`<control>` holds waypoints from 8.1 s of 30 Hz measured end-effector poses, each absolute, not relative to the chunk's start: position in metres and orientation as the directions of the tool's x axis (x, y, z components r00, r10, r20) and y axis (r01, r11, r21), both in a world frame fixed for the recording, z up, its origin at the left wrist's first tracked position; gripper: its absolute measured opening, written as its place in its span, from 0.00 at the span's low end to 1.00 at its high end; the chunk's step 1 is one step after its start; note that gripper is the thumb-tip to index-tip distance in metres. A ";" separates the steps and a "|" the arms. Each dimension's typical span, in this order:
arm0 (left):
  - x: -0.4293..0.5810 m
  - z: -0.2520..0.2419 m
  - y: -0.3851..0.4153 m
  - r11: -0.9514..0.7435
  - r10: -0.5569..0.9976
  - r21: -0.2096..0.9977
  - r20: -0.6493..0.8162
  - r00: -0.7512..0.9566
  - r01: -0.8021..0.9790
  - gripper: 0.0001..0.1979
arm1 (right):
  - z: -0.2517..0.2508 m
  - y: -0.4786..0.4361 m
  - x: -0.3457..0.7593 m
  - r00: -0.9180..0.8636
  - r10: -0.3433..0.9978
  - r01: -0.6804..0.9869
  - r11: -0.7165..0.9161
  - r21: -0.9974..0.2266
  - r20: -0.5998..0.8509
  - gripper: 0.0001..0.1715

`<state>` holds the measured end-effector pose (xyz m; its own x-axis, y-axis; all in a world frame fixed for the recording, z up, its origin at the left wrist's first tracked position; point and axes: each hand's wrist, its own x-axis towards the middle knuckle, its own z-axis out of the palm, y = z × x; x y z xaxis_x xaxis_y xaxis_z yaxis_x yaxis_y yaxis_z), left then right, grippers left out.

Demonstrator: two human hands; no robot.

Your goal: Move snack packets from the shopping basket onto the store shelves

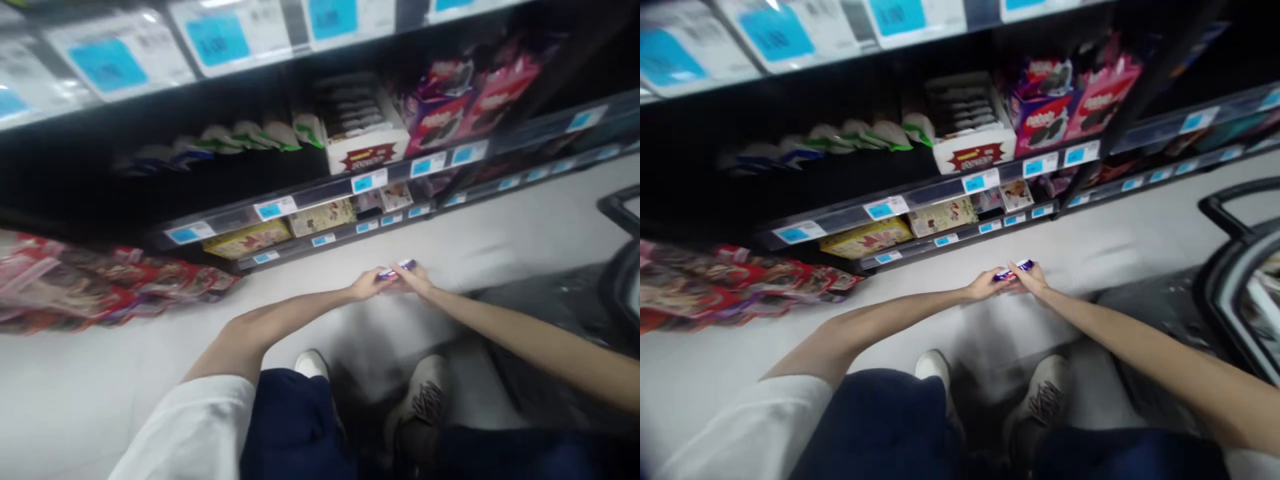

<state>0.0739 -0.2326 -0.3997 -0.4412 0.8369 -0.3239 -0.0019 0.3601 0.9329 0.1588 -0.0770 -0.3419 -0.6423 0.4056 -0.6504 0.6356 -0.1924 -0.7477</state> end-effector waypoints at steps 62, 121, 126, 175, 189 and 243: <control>0.010 -0.414 -0.255 0.545 0.708 0.838 -0.455 -0.540 0.009 0.20 | -0.362 -0.047 0.175 -0.763 0.169 0.604 -0.158 -0.781 -0.624 0.22; 0.030 -0.398 -0.241 0.381 0.822 0.836 -0.110 -0.559 0.396 0.36 | -0.340 -0.063 0.132 -0.754 0.321 0.589 -0.057 -0.806 -0.573 0.15; 0.042 -0.390 -0.236 0.348 0.835 0.863 -0.107 -0.539 0.367 0.25 | -0.336 -0.083 0.137 -0.807 0.204 0.547 -0.096 -0.832 -0.554 0.13; 0.041 -0.374 -0.243 0.346 0.747 0.847 -0.509 -0.427 -0.403 0.32 | -0.342 -0.024 0.125 -0.873 0.119 0.465 -0.083 -0.881 -0.472 0.13; 0.143 -0.343 -0.229 0.205 0.716 0.761 -0.545 -0.436 -0.615 0.27 | -0.304 -0.037 0.117 -0.697 -0.338 0.628 0.137 -0.766 -0.632 0.24; 0.153 -0.326 -0.227 0.146 0.738 0.765 -0.506 -0.446 -0.627 0.27 | -0.315 -0.029 0.115 -0.676 -0.556 0.613 -0.058 -0.788 -0.484 0.29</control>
